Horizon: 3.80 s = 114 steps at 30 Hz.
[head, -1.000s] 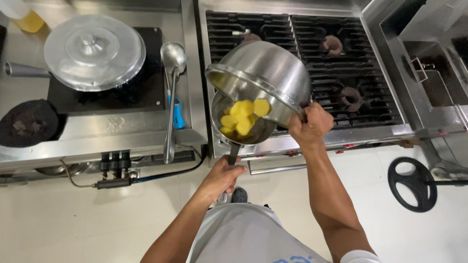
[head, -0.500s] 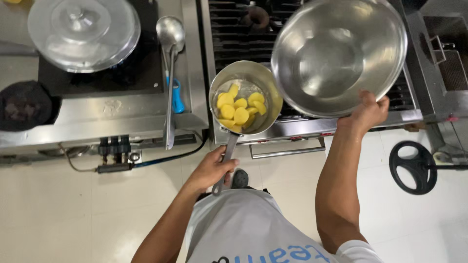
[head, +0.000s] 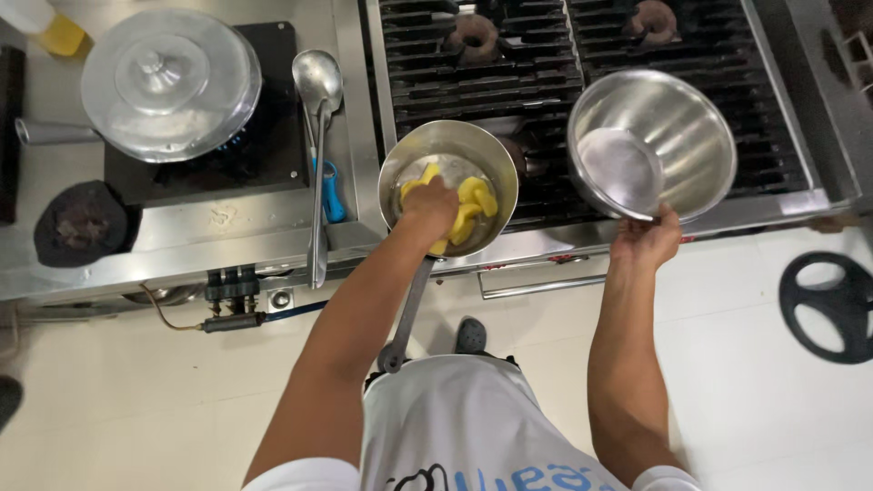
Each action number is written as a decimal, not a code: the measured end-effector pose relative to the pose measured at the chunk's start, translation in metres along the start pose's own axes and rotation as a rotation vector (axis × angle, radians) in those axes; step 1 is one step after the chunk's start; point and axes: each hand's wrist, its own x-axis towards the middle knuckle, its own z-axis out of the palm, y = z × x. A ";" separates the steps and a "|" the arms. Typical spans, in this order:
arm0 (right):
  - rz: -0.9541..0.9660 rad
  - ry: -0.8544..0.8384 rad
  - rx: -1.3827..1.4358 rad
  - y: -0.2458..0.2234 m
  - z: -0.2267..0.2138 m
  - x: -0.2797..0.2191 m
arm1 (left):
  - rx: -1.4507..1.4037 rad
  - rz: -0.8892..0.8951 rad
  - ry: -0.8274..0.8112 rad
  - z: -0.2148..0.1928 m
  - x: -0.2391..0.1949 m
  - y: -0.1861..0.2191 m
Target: The person slices peeled potatoes on a green cutting board using a knife, then transfers the pieces into a metal bowl. They carry the bowl to a stove, add the potatoes to a pot of water, and place the pot on a burner to cook.
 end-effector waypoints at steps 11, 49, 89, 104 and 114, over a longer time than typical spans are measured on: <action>-0.071 -0.161 -0.498 0.025 -0.013 -0.099 | -0.205 0.072 0.427 -0.005 0.020 -0.018; -0.642 -1.244 -2.331 0.157 0.149 -0.141 | -0.138 -0.109 0.396 -0.002 0.027 -0.028; -0.581 -1.644 -2.587 0.126 0.160 -0.162 | -0.184 -0.098 0.170 -0.003 0.005 -0.025; -0.832 -1.679 -2.160 0.142 0.152 -0.143 | 0.002 -0.119 0.073 0.017 0.016 -0.022; -0.507 -1.917 -2.403 0.149 0.137 -0.122 | -0.304 0.071 0.502 -0.019 -0.036 -0.022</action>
